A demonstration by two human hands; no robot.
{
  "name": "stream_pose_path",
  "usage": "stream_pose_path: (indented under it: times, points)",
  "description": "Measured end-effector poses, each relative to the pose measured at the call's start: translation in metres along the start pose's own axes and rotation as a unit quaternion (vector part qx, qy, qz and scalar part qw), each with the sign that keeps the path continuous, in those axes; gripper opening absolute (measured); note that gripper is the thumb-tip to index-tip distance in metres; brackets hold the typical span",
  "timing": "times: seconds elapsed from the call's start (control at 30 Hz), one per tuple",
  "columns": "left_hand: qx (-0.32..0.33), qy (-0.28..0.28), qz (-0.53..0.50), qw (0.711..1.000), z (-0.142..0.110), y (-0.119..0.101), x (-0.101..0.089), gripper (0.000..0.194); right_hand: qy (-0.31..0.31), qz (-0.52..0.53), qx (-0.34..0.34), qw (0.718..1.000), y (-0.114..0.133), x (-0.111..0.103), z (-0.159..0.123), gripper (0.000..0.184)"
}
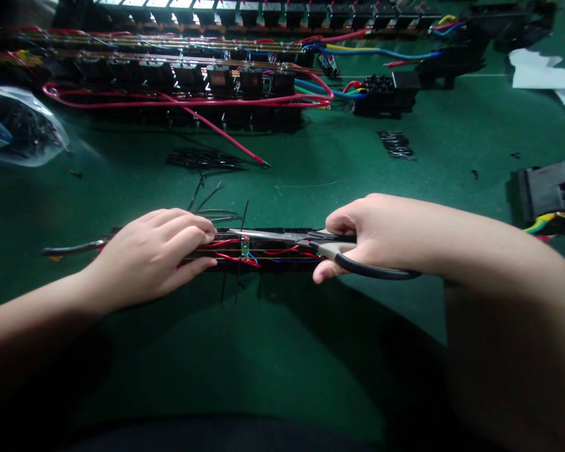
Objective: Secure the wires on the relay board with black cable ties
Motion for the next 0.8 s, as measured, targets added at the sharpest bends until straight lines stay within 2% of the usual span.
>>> stream_pose_path:
  times: [0.33,0.57,0.8]
  points:
    - [-0.013,0.008,-0.006,1.000,0.0004,0.0012,0.0008,0.020,0.008,-0.001,0.015,1.000,0.0026,-0.0020,-0.0012,0.056]
    - [-0.012,0.009,-0.003,1.000,0.0011,0.0006,0.0001,0.021,0.003,-0.015,0.010,1.000,0.0064,-0.0016,0.0007,0.058]
    - [-0.007,0.007,-0.004,1.000,0.0017,0.0006,-0.0002,0.020,-0.012,-0.015,-0.001,1.000,0.0076,-0.0040,-0.0030,0.049]
Point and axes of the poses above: each hand's wrist, its own z-axis towards the middle knuckle, its own x-axis out of the palm, y = z × x, the point moved 4 cm from there along z, towards the middle knuckle, and after that the axes turned 10 degrees about -y, right-handed, at the moved point
